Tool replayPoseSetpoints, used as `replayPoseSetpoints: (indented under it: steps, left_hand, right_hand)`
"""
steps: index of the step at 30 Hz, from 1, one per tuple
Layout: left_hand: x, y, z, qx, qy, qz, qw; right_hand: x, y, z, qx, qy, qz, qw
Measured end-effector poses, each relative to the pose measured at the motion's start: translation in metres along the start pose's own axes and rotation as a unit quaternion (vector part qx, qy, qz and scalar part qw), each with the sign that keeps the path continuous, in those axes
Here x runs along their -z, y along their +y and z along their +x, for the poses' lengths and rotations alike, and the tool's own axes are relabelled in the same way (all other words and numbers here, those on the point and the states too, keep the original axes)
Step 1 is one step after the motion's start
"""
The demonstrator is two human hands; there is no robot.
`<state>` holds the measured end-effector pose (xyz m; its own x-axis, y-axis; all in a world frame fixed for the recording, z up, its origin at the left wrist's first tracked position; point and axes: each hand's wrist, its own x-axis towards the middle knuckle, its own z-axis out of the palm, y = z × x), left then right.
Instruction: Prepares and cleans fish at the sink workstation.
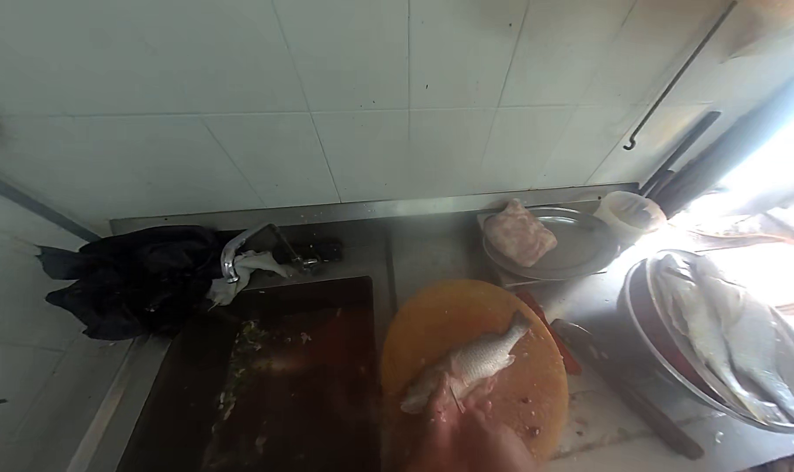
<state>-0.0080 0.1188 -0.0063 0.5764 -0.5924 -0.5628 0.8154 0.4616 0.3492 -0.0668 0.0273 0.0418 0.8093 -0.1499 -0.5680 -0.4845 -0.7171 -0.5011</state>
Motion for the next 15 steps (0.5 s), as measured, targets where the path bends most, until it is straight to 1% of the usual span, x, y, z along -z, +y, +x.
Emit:
replayPoseSetpoints:
  steps: [1, 3, 4, 6, 7, 9, 10, 11, 12, 13, 14, 15]
  left_hand:
    - [0.006, 0.000, 0.000, 0.003, -0.010, -0.004, 1.000]
    - [0.036, -0.010, 0.009, -0.007, -0.047, -0.033, 0.998]
    - [0.044, -0.014, 0.012, -0.013, -0.038, -0.032, 0.999]
    - [0.045, -0.015, 0.013, -0.005, -0.042, -0.042, 0.998]
    - [0.044, -0.012, 0.013, 0.006, -0.056, -0.049, 0.997]
    - [0.045, -0.005, 0.011, 0.003, -0.068, -0.045, 0.997]
    - [0.046, -0.004, 0.010, -0.001, -0.052, -0.038, 0.998]
    - [0.046, -0.003, 0.010, 0.002, -0.037, -0.033, 0.999]
    - [0.045, -0.004, 0.011, 0.005, -0.034, -0.030, 0.999]
    - [0.045, -0.005, 0.011, 0.012, -0.052, -0.024, 0.998]
    - [0.045, -0.005, 0.011, 0.008, -0.067, -0.011, 0.998]
    - [0.044, -0.004, 0.012, 0.005, -0.082, -0.006, 0.997]
  right_hand:
    - [-0.005, 0.001, 0.002, 0.008, 0.006, -0.008, 1.000]
    - [-0.012, 0.013, 0.011, 0.020, 0.067, -0.013, 0.997]
    - [-0.013, 0.012, 0.014, 0.006, 0.072, -0.030, 0.997]
    - [-0.005, -0.010, 0.006, -0.037, -0.002, -0.051, 0.998]
    - [-0.004, -0.015, 0.003, -0.033, -0.009, -0.062, 0.998]
    - [-0.008, -0.004, 0.010, -0.005, 0.044, -0.053, 0.998]
    - [-0.008, 0.004, 0.016, -0.002, 0.060, -0.049, 0.997]
    - [-0.007, 0.004, 0.018, -0.014, 0.056, -0.061, 0.996]
    - [-0.005, -0.004, 0.015, -0.024, 0.034, -0.068, 0.997]
    - [-0.004, -0.019, 0.007, -0.031, 0.001, -0.074, 0.997]
    - [-0.005, -0.030, 0.000, -0.023, -0.011, -0.083, 0.996]
    - [-0.007, -0.034, -0.003, -0.009, 0.001, -0.086, 0.996]
